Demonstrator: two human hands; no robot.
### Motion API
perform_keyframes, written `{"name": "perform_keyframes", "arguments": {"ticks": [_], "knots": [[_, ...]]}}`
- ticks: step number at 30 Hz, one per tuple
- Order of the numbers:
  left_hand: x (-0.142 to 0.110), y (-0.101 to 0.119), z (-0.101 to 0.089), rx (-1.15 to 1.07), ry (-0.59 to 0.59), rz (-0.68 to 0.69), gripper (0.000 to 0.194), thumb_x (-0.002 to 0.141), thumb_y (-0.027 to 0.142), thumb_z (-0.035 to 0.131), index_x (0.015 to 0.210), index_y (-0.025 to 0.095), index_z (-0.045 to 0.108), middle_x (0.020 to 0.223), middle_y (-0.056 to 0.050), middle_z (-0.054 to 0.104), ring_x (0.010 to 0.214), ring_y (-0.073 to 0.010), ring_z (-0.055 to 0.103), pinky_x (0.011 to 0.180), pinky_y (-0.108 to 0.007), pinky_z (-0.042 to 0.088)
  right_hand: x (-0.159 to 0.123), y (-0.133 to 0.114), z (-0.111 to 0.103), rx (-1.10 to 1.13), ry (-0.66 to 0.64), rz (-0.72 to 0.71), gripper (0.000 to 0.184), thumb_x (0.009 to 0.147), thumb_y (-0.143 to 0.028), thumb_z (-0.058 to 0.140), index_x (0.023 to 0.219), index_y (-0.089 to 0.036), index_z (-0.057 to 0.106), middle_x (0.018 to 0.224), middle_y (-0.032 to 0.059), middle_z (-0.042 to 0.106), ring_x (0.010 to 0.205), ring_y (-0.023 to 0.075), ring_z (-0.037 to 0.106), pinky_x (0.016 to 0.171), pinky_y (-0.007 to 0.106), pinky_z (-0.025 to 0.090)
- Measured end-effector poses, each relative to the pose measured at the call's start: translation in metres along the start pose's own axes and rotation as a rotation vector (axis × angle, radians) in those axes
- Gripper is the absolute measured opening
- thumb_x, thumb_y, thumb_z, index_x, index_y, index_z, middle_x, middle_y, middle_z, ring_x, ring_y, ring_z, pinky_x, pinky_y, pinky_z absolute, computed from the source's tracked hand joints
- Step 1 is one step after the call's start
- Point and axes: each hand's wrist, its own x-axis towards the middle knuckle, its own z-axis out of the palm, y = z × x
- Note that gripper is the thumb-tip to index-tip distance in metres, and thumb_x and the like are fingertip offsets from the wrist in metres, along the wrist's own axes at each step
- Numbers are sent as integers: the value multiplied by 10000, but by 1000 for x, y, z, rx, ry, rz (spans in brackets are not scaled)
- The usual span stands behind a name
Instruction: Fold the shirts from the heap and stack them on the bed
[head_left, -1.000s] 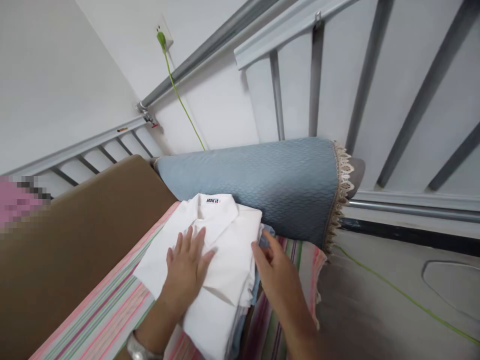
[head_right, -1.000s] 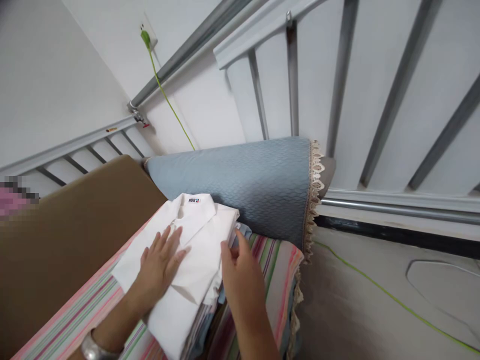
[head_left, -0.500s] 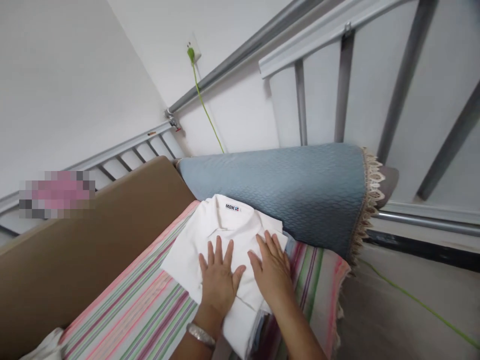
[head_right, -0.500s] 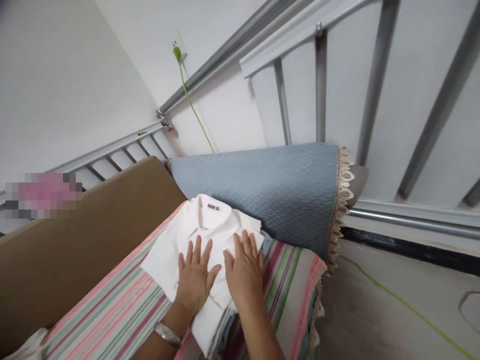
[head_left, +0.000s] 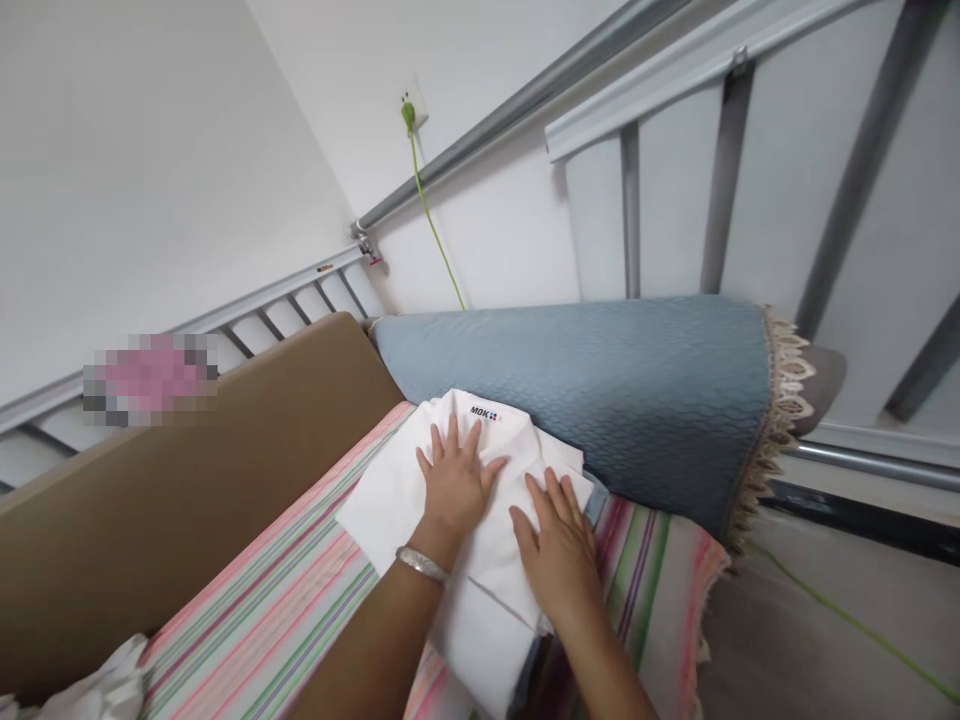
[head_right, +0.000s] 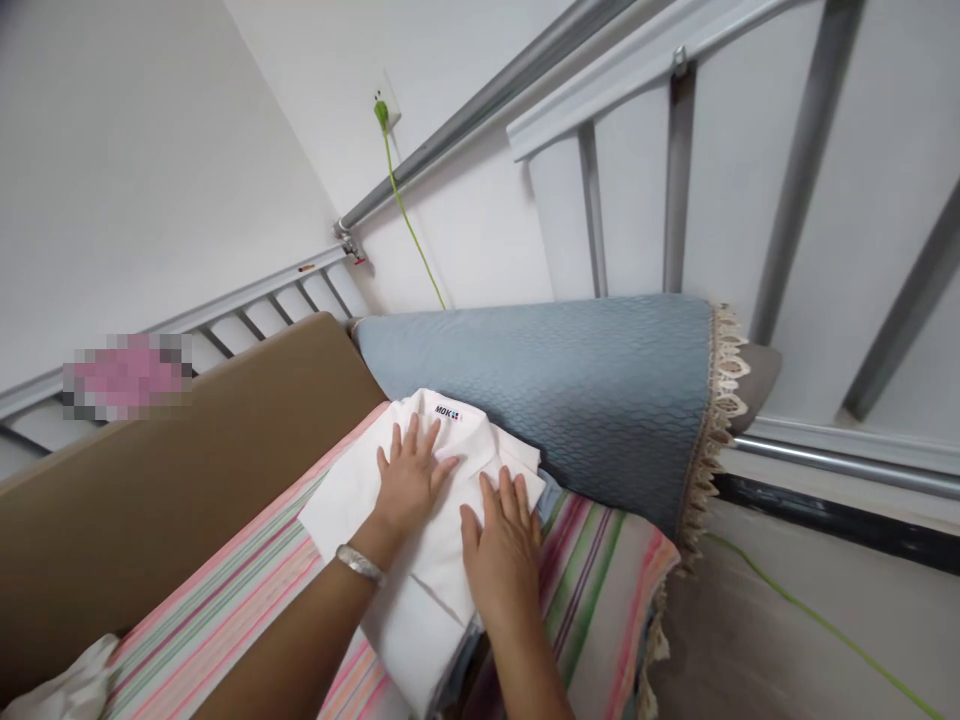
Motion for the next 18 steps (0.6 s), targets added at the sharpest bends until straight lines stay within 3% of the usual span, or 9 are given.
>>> {"name": "perform_keyframes", "arguments": {"ticks": [4,7,10,13,16,18], "knots": [[4,4,46,85,-37,9,649,859,574,288,1429,277,197,1518,-120,162,1362,-388,151,1008,-662,214,1,3,1,-1,-17,-22,456,872,-317,407,1283,-142,499,1432,136,346,1348,298,235,1000,522,332],[4,3,57,84,-54,12,664,857,585,280,1434,274,176,1517,-126,158,1363,-393,138,1013,-661,200,2,5,1,-15,-35,-6,459,857,-308,430,1275,-134,505,1430,143,348,1345,310,237,1001,533,325],[4,2,37,0,-106,14,692,839,617,284,1435,286,163,1525,-114,123,1368,-394,110,1015,-663,197,3,7,2,-7,-6,-30,467,857,-334,426,1267,-128,511,1423,150,358,1339,314,246,992,529,336],[-14,-2,2,-63,-40,15,672,850,599,288,1436,312,130,1537,-67,74,1387,-348,51,1045,-641,176,6,11,4,19,25,-70,482,860,-369,408,1264,-128,512,1408,157,379,1328,318,266,980,516,355],[-64,-13,-21,-48,50,-59,599,883,529,275,1432,323,151,1540,-17,61,1398,-292,-7,1085,-598,147,10,16,3,43,20,-105,506,856,-401,395,1246,-108,528,1380,176,409,1313,343,281,974,518,357],[-117,-31,-20,-19,42,-147,581,894,490,280,1434,323,146,1538,2,40,1400,-270,-24,1099,-575,145,11,19,1,76,13,-119,530,856,-431,376,1223,-91,548,1349,196,437,1304,358,290,984,524,339]]}}
